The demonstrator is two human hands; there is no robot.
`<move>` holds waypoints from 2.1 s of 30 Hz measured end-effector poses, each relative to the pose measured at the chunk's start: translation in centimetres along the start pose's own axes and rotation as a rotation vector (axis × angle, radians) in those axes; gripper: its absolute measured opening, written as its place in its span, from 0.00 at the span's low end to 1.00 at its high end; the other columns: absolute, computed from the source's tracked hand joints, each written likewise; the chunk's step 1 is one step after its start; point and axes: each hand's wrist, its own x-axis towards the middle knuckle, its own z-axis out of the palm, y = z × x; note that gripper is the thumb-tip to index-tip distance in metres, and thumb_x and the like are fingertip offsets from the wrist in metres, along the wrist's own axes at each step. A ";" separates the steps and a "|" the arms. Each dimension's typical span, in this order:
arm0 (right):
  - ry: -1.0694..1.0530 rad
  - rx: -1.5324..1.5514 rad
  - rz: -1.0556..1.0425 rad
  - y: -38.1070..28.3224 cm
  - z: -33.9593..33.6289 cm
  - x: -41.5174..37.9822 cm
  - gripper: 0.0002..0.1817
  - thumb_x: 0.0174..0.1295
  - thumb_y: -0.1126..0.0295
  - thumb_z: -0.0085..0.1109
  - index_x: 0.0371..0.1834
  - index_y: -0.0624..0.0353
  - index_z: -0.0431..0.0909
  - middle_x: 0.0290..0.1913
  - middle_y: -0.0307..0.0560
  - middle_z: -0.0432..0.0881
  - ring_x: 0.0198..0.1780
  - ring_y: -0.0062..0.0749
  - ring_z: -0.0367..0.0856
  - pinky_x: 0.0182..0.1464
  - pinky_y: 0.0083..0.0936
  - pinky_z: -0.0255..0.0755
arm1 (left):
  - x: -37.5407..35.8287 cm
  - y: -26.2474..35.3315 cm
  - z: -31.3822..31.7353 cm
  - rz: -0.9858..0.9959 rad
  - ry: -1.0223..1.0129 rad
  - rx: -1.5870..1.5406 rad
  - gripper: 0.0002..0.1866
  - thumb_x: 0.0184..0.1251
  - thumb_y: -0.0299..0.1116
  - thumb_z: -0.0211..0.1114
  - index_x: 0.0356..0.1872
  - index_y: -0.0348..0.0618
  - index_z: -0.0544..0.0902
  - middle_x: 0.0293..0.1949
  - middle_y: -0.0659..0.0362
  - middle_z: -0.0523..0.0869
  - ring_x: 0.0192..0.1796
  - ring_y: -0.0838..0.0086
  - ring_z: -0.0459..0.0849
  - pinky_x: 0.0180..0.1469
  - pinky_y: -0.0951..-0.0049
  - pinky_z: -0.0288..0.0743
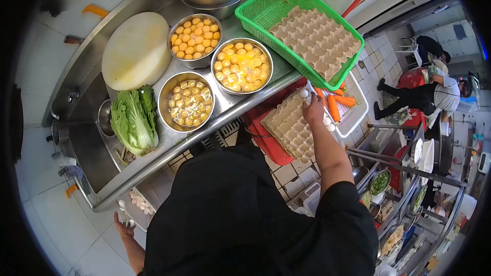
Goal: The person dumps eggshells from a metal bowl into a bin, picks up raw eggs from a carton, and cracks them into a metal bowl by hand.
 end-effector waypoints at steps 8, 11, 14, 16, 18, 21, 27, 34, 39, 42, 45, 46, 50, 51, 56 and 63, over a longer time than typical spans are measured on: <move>-0.193 -0.251 -0.061 0.3 2.5 3.2 0.28 0.70 0.49 0.42 0.74 0.37 0.60 0.66 0.58 0.66 0.65 0.56 0.67 0.61 0.50 0.65 | -4.2 -0.8 1.5 0.132 0.379 0.338 0.49 0.58 0.57 0.65 0.77 0.58 0.50 0.79 0.53 0.45 0.77 0.46 0.45 0.69 0.30 0.42; 0.010 -0.236 -0.219 2.8 4.0 3.4 0.25 0.71 0.51 0.44 0.69 0.44 0.65 0.57 0.60 0.70 0.54 0.57 0.72 0.54 0.50 0.68 | -5.8 -0.8 2.8 0.192 0.347 0.554 0.46 0.61 0.51 0.66 0.77 0.53 0.51 0.77 0.50 0.49 0.76 0.47 0.50 0.70 0.36 0.48; -0.071 -0.187 -0.208 3.6 3.5 4.2 0.29 0.69 0.43 0.44 0.69 0.43 0.66 0.63 0.58 0.67 0.57 0.57 0.73 0.57 0.47 0.69 | -2.2 -3.0 -2.5 0.357 0.259 0.779 0.47 0.63 0.49 0.66 0.77 0.58 0.47 0.73 0.46 0.60 0.73 0.45 0.58 0.61 0.33 0.57; -0.111 -0.213 -0.215 3.1 2.5 4.3 0.29 0.69 0.42 0.45 0.68 0.44 0.67 0.62 0.58 0.68 0.57 0.56 0.73 0.56 0.46 0.70 | -3.7 -2.6 -2.2 0.332 0.284 0.767 0.46 0.63 0.48 0.66 0.77 0.58 0.46 0.73 0.45 0.60 0.72 0.46 0.59 0.61 0.34 0.58; -0.149 -0.241 -0.218 2.8 1.8 4.5 0.30 0.69 0.42 0.45 0.67 0.46 0.67 0.62 0.58 0.69 0.57 0.56 0.74 0.56 0.46 0.70 | -5.7 -2.0 -1.6 0.307 0.303 0.756 0.46 0.64 0.48 0.65 0.77 0.59 0.46 0.73 0.45 0.61 0.72 0.46 0.59 0.60 0.36 0.59; -0.205 -0.252 -0.226 2.9 1.4 5.1 0.31 0.68 0.41 0.45 0.67 0.48 0.68 0.59 0.60 0.73 0.57 0.54 0.75 0.56 0.45 0.71 | -8.1 -1.5 -0.2 0.188 0.298 0.702 0.45 0.64 0.47 0.64 0.77 0.62 0.45 0.73 0.46 0.61 0.72 0.47 0.60 0.62 0.39 0.59; -0.143 -0.001 -0.319 4.7 1.1 6.1 0.32 0.69 0.41 0.43 0.61 0.57 0.72 0.51 0.62 0.80 0.51 0.57 0.80 0.51 0.45 0.74 | -8.9 -1.4 2.4 0.119 0.204 0.625 0.45 0.66 0.45 0.63 0.77 0.62 0.43 0.74 0.46 0.58 0.72 0.48 0.62 0.67 0.41 0.56; -0.331 1.536 0.518 3.3 -2.4 0.8 0.23 0.73 0.48 0.47 0.50 0.59 0.75 0.34 0.44 0.83 0.31 0.35 0.83 0.33 0.35 0.80 | -7.7 -0.6 4.6 0.203 0.158 0.498 0.43 0.66 0.44 0.63 0.76 0.62 0.46 0.72 0.51 0.64 0.70 0.48 0.65 0.67 0.46 0.58; -0.856 2.065 0.639 -1.7 -1.8 -8.1 0.19 0.71 0.52 0.48 0.52 0.54 0.73 0.39 0.51 0.83 0.32 0.34 0.84 0.31 0.30 0.80 | -6.1 1.3 6.9 0.258 0.124 0.347 0.40 0.67 0.43 0.63 0.75 0.60 0.51 0.72 0.52 0.65 0.69 0.51 0.67 0.66 0.52 0.61; -1.035 1.912 0.339 -7.5 -1.7 -10.6 0.14 0.69 0.60 0.51 0.52 0.54 0.66 0.39 0.55 0.83 0.26 0.33 0.82 0.25 0.28 0.77 | -4.5 3.8 9.5 0.335 0.075 0.281 0.37 0.67 0.43 0.63 0.74 0.57 0.55 0.70 0.53 0.67 0.67 0.52 0.69 0.66 0.54 0.62; -1.040 1.729 0.087 -12.9 -2.7 -11.6 0.16 0.65 0.68 0.59 0.53 0.55 0.66 0.40 0.50 0.82 0.28 0.28 0.81 0.30 0.25 0.76 | -4.2 7.0 13.9 0.544 -0.054 0.301 0.34 0.68 0.43 0.62 0.72 0.54 0.59 0.67 0.53 0.70 0.64 0.55 0.72 0.65 0.56 0.64; -0.996 1.585 -0.006 -14.4 -3.1 -11.6 0.18 0.65 0.69 0.60 0.54 0.55 0.66 0.41 0.48 0.81 0.30 0.27 0.81 0.33 0.24 0.76 | -5.4 8.0 16.3 0.603 -0.101 0.297 0.34 0.69 0.42 0.62 0.72 0.55 0.59 0.66 0.54 0.70 0.63 0.56 0.73 0.65 0.57 0.65; -0.530 1.150 -0.463 -17.9 -3.0 -11.8 0.22 0.63 0.68 0.62 0.59 0.56 0.70 0.49 0.50 0.81 0.48 0.38 0.82 0.48 0.29 0.76 | -7.7 10.7 24.6 0.789 -0.287 0.282 0.34 0.68 0.38 0.65 0.72 0.51 0.61 0.65 0.49 0.70 0.61 0.62 0.76 0.63 0.65 0.69; -0.210 0.941 -0.679 -18.4 -2.5 -11.6 0.22 0.62 0.68 0.62 0.60 0.55 0.72 0.51 0.51 0.81 0.52 0.42 0.82 0.52 0.31 0.76 | -8.1 10.9 26.6 0.820 -0.311 0.284 0.33 0.68 0.36 0.65 0.72 0.50 0.61 0.65 0.49 0.71 0.60 0.63 0.76 0.62 0.66 0.70; -0.079 0.784 -0.689 -21.7 -6.0 -12.3 0.22 0.61 0.68 0.60 0.61 0.50 0.74 0.56 0.48 0.79 0.55 0.47 0.79 0.56 0.38 0.74 | -12.4 10.6 36.1 1.052 -0.484 0.386 0.31 0.67 0.29 0.64 0.70 0.45 0.65 0.62 0.49 0.74 0.54 0.70 0.80 0.54 0.73 0.75; -0.067 0.592 -0.589 -22.3 -3.3 -12.4 0.25 0.60 0.72 0.59 0.63 0.48 0.73 0.57 0.50 0.78 0.53 0.48 0.79 0.51 0.39 0.76 | -17.6 5.1 45.4 1.089 -0.886 0.471 0.33 0.62 0.29 0.68 0.69 0.46 0.68 0.60 0.53 0.77 0.48 0.72 0.82 0.52 0.71 0.77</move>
